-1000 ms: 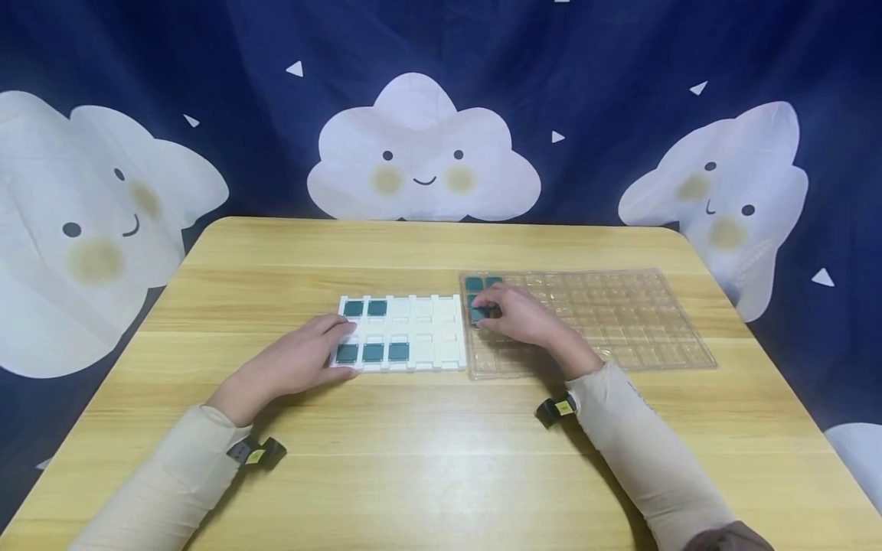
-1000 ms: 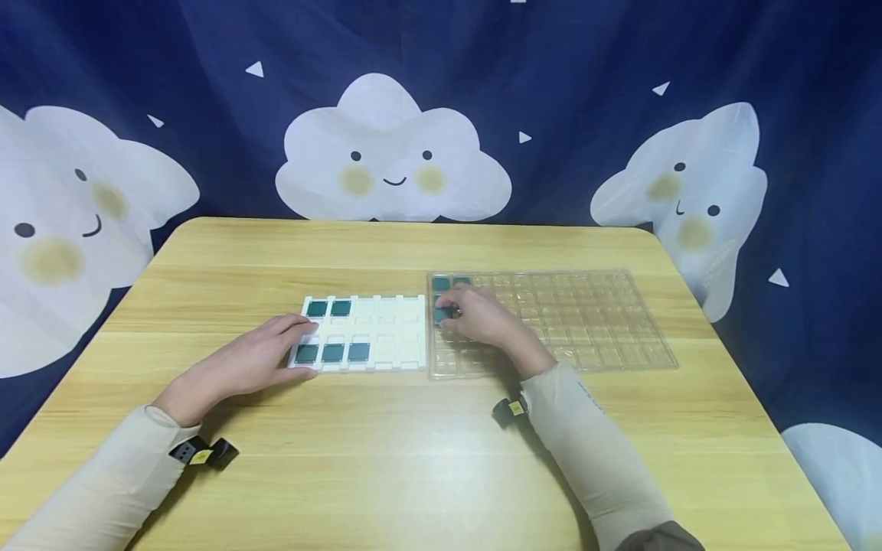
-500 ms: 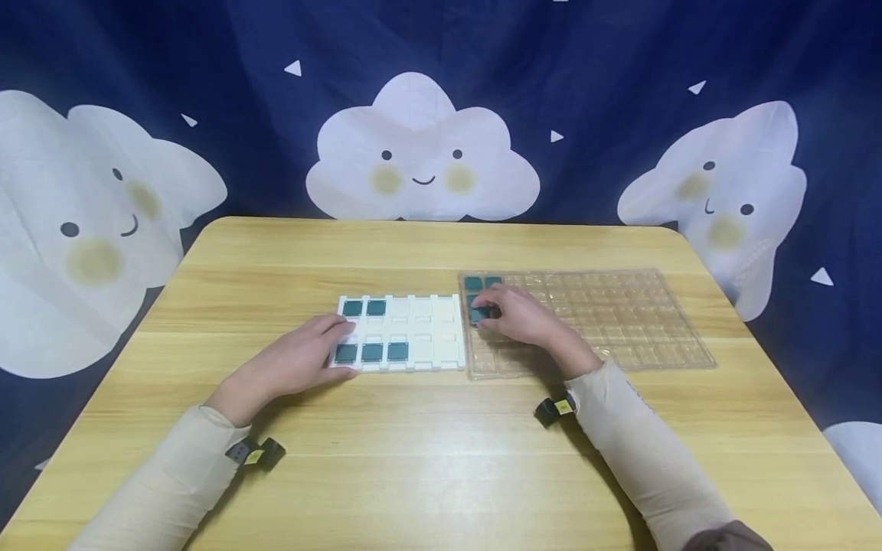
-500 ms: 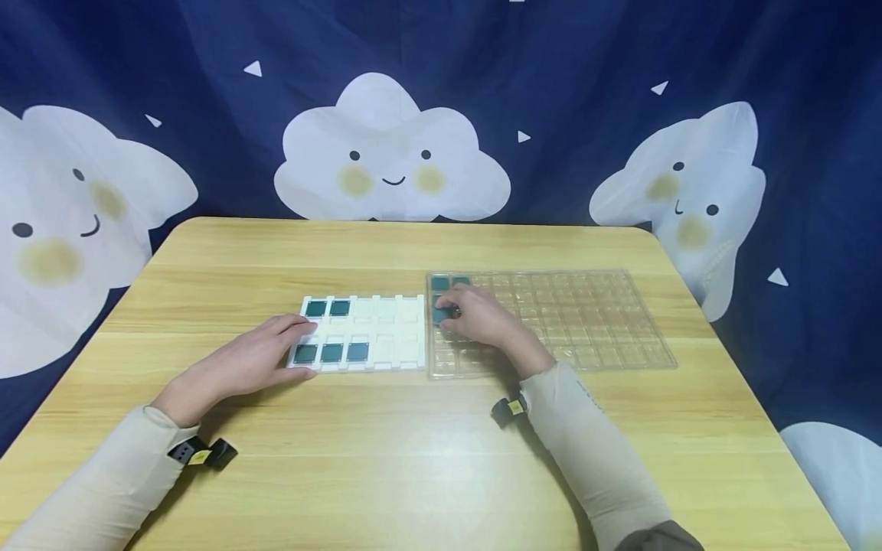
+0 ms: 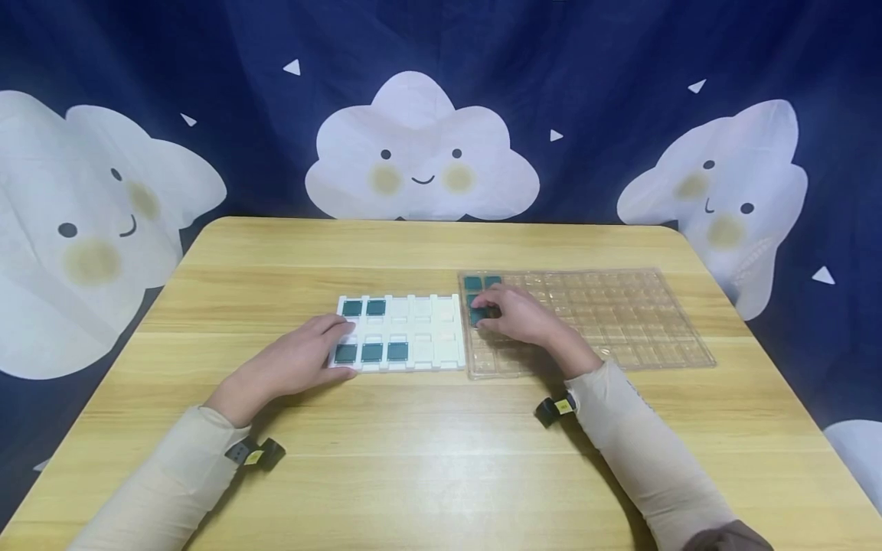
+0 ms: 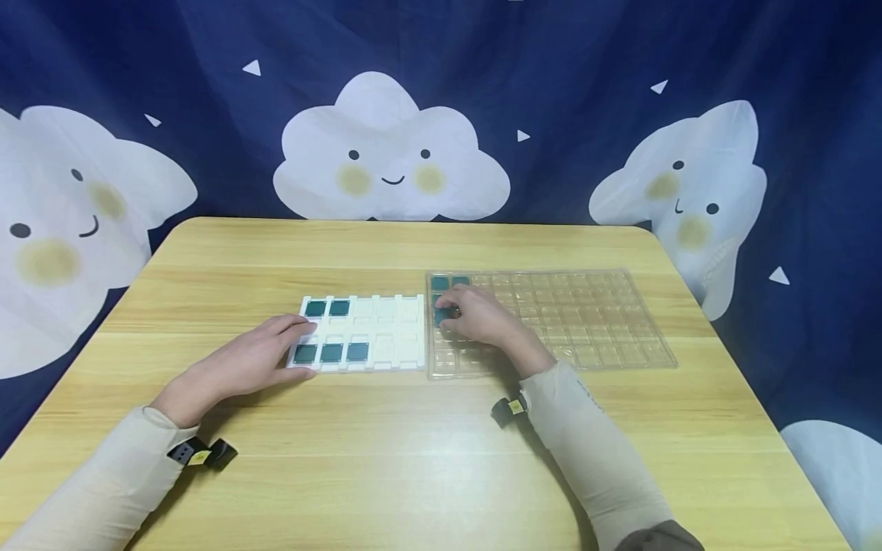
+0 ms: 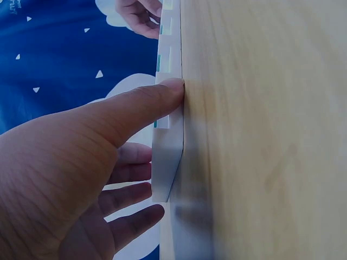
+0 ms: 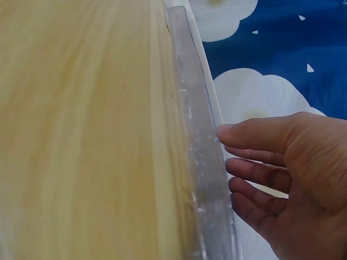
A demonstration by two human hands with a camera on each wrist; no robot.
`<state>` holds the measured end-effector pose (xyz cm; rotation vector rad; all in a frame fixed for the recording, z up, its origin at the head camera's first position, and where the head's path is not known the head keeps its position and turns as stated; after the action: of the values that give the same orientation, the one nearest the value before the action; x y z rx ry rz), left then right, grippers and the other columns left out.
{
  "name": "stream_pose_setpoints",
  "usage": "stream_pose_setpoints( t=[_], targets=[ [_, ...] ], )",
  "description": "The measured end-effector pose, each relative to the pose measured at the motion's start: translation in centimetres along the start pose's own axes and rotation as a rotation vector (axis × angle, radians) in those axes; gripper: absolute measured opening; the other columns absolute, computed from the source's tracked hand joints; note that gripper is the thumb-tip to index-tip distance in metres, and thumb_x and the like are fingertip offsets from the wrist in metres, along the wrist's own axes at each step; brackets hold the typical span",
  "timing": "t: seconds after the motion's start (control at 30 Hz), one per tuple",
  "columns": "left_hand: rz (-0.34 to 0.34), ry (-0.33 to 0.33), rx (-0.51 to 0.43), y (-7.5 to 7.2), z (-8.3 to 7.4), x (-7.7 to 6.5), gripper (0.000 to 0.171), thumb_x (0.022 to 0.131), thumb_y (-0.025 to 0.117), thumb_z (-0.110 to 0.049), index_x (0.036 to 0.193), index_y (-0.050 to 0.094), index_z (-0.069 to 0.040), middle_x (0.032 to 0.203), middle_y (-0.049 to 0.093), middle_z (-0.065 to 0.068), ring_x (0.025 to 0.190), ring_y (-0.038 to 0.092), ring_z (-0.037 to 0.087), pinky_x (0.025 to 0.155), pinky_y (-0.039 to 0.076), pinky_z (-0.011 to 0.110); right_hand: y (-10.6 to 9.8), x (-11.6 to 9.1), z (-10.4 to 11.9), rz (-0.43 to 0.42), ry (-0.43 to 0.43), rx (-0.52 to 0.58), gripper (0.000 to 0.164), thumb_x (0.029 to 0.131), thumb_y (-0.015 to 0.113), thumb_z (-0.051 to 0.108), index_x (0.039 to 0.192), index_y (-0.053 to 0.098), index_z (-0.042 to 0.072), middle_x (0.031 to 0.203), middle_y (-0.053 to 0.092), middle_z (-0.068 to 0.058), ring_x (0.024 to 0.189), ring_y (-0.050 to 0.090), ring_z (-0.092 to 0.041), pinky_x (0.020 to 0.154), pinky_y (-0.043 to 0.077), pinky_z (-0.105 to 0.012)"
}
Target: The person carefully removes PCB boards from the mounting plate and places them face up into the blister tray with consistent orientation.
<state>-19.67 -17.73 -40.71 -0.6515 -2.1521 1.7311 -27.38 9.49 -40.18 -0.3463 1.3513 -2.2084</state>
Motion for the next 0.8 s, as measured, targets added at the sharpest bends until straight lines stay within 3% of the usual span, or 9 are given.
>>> stream_pose_setpoints(
  t=[0.47,0.8],
  targets=[
    [0.004,0.005,-0.002,0.2,0.1,-0.1,0.081,0.087,0.069,-0.05,0.144,0.043,0.002,0.145,0.042,0.022,0.135,0.038,0.038,0.113,0.032,0.052,-0.2,-0.1,0.2,-0.013,-0.01,0.003,0.037,0.087,0.075,0.02,0.122,0.068,0.01,0.122,0.061,-0.009,0.113,0.056,-0.027,0.1,0.046,-0.046],
    [0.004,-0.003,0.002,0.0,0.2,-0.2,0.082,0.087,0.069,-0.051,0.144,0.044,0.002,0.145,0.042,0.022,0.134,0.039,0.038,0.112,0.032,0.052,-1.0,-0.3,1.6,-0.046,-0.027,0.025,0.039,0.089,0.073,0.025,0.125,0.065,0.01,0.118,0.061,-0.006,0.11,0.058,-0.027,0.097,0.048,-0.047]
  ],
)
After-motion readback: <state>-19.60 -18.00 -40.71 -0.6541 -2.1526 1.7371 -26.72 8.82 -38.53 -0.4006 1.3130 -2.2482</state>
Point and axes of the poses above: each hand's wrist, its own x-axis towards the middle knuckle, its own y-axis out of the palm, z = x × y, the point moved 9 cm from there along x, towards the middle knuckle
